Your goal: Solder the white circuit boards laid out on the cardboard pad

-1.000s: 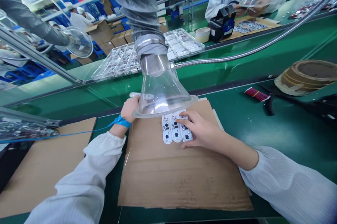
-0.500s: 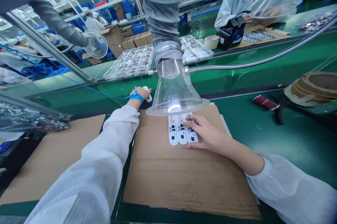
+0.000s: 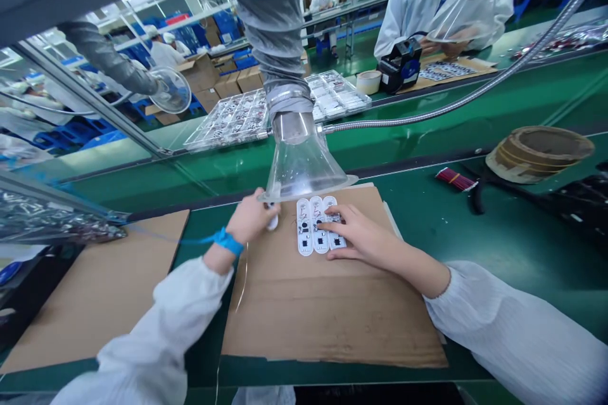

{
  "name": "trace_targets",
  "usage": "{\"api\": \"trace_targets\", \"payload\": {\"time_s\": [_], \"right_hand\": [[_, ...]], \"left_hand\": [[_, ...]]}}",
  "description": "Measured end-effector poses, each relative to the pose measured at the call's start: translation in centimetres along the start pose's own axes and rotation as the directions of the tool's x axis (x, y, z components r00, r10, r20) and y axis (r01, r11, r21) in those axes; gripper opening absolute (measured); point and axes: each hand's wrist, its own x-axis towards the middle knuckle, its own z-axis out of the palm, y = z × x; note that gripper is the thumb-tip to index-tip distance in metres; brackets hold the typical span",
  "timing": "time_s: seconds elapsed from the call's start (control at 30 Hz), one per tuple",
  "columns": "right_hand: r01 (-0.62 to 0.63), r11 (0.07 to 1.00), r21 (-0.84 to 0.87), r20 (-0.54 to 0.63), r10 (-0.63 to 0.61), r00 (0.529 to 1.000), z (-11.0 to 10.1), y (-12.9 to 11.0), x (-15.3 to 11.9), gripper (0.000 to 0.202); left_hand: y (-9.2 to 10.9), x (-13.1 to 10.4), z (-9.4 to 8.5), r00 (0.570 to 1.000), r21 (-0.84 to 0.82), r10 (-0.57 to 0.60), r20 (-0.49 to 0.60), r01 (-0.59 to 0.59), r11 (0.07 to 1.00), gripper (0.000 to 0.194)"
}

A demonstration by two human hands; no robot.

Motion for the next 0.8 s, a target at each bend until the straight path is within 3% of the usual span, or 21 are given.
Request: {"api": "trace_targets", "payload": {"time_s": [0.1, 0.17, 0.33, 0.47, 0.63, 0.8], "right_hand": [[0.027, 1.0, 0.005, 0.007, -0.027, 1.0, 0.0, -0.2, 0.3, 0.056], [0.036, 0.999, 0.013, 0.017, -0.037, 0.999, -0.1, -0.4, 0.5, 0.056], [0.027, 1.0, -0.005, 0.064, -0.026, 0.998, -0.5, -0.8, 0.8, 0.063], [0.033, 0.999, -0.041, -0.012, -0.034, 0.999, -1.0, -1.5, 1.0, 0.063], [0.076, 0.997, -0.023, 0.011, -0.076, 0.997, -1.1, -1.9, 1.0, 0.045], [0.077, 0.993, -0.086, 0.04, -0.074, 0.996, -0.7, -1.7, 0.7, 0.049]], "left_hand": [[0.4, -5.2, 2.8, 0.998, -0.09, 0.055, 0.03, -0.052, 0.995, 0.029], [0.5, -6.8, 4.0, 0.997, -0.154, 0.077, 0.011, -0.074, 0.985, 0.031], [-0.7, -6.9, 4.6, 0.99, -0.281, 0.124, -0.063, -0.137, 0.95, 0.025], [-1.1, -7.4, 4.3, 0.971, -0.327, 0.201, -0.13, -0.233, 0.916, 0.024], [-0.7, -8.3, 4.4, 0.928, -0.262, 0.367, -0.064, -0.371, 0.891, 0.018], [-0.6, -7.8, 5.0, 0.912, -0.16, 0.409, -0.023, -0.407, 0.899, 0.028]]}}
